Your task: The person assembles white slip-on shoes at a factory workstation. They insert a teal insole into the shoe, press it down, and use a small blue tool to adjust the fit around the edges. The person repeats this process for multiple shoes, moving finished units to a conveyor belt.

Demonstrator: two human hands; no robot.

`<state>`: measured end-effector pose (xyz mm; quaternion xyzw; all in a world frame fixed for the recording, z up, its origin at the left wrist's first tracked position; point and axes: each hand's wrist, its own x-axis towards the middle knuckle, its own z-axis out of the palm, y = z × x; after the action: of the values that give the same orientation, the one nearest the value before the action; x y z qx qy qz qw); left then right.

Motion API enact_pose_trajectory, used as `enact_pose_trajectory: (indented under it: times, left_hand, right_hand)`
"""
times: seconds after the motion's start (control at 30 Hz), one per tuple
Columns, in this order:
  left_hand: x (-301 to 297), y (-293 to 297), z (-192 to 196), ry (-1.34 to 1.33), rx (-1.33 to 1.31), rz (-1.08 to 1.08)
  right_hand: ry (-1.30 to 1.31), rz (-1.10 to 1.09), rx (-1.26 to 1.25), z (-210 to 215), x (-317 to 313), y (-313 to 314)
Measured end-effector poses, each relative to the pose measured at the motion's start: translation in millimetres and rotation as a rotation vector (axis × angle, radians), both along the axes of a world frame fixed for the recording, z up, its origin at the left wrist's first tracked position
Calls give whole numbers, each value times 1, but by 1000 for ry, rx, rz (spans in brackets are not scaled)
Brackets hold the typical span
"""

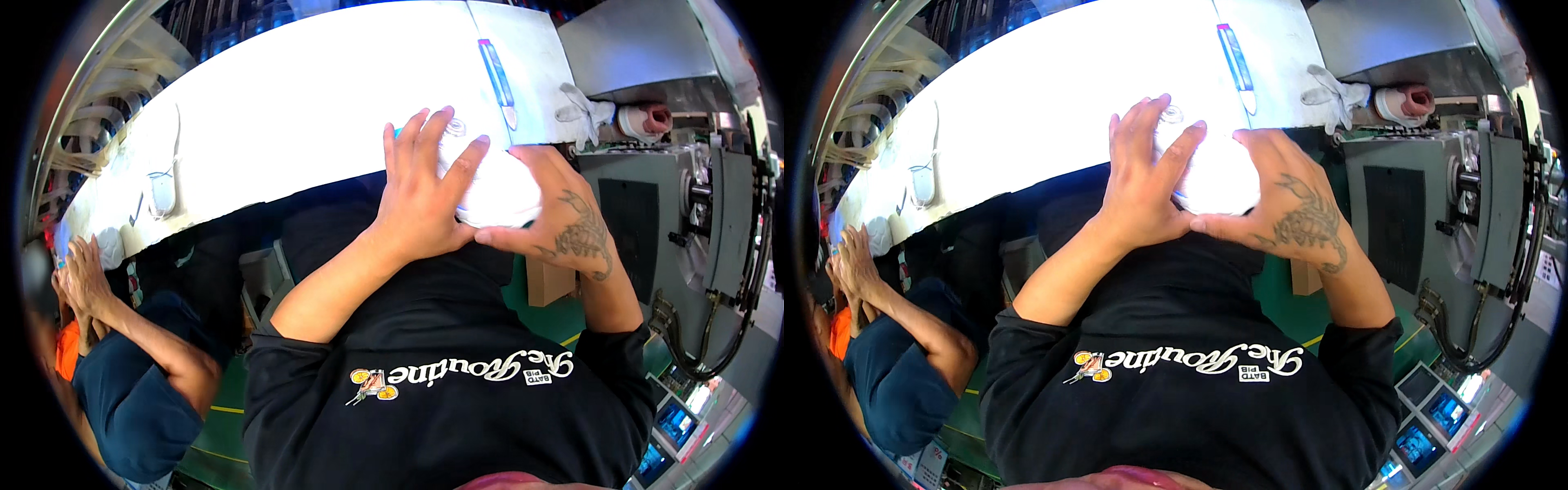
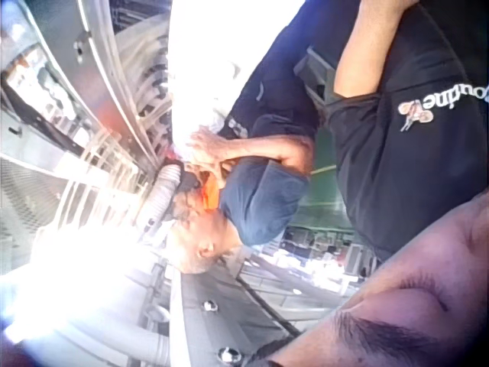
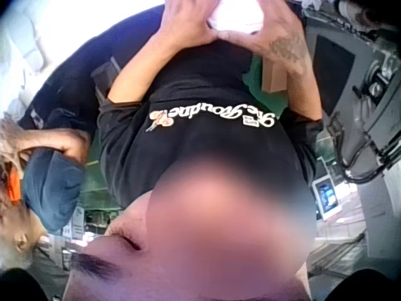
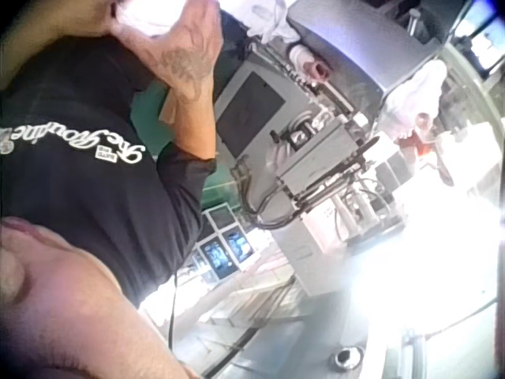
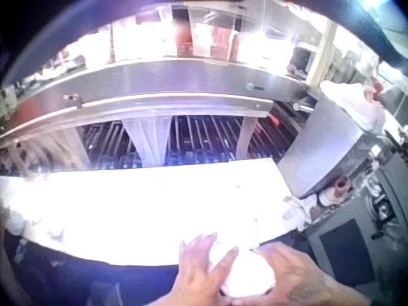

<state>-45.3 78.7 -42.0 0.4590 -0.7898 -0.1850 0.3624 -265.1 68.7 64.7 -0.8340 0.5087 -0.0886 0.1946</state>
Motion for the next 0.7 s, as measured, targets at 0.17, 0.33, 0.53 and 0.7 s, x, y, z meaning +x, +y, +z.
enact_pose_trajectory:
  times: [0.17, 0.33, 0.53, 0.7]
  left_hand:
    - [-12, 8, -3, -60, -51, 44]
    - [-14, 8, -2, -103, -40, 75]
    - [0, 1, 7, -148, 32, 34]
    - [47, 11, 49, 131, 27, -134]
  right_hand:
    - [-113, -23, 19, -17, -10, -3]
    - [-73, -6, -14, -17, -9, -4]
    - [-129, -11, -6, -16, -7, -5]
    - [-763, 83, 174, -26, 8, 2]
